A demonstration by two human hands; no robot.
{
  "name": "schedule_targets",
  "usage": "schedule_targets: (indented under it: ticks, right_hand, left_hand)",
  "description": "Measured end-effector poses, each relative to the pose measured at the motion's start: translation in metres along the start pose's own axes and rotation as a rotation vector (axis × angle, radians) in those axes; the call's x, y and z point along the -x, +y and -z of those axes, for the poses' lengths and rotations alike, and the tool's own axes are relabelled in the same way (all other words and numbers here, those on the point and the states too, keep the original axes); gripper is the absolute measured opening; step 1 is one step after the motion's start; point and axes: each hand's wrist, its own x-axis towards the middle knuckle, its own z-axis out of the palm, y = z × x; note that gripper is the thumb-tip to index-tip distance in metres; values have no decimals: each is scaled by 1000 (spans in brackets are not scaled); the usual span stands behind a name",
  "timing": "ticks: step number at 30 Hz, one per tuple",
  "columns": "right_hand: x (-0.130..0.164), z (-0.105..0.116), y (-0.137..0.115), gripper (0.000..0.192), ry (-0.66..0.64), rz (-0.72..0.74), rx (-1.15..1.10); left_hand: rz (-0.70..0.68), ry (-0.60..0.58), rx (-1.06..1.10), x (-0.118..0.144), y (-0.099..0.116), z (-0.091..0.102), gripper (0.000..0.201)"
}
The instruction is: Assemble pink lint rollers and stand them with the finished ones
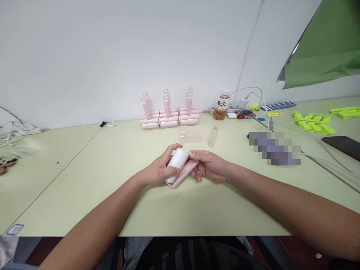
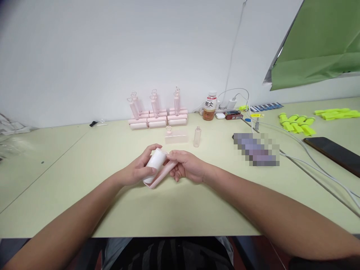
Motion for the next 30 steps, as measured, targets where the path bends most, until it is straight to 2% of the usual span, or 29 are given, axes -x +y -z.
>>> schedule_targets:
  ticks: [4,6,8,11,16,21,30]
  right_hand:
    - [1,0,0,42,-15,-11,19]
    - [2,-1,1,48,-20,-14,73]
    - [3,-2,1,50,-38,-2,154]
    - [4,-3,0,53,-74,21,259]
    - [7,-4,-4,47,-31,143,511]
    - [7,-3,-5,48,18,236,742]
    - [6,-2,1,38,73,469,908]
  left_hand:
    - [-133,-56,-308,2,6,3,65]
    - [-220,-110,-411,2,10,-1,58]
    - [-267,-113,-492,1,13,-6,50]
    - [-272,-27,-635,0,12,-12,43]
    - [-255,93,-841,-3,4,-14,51]
    - [-195,116,-934,-3,4,-15,55]
    - [-155,131,-1048,-4,2,-12,59]
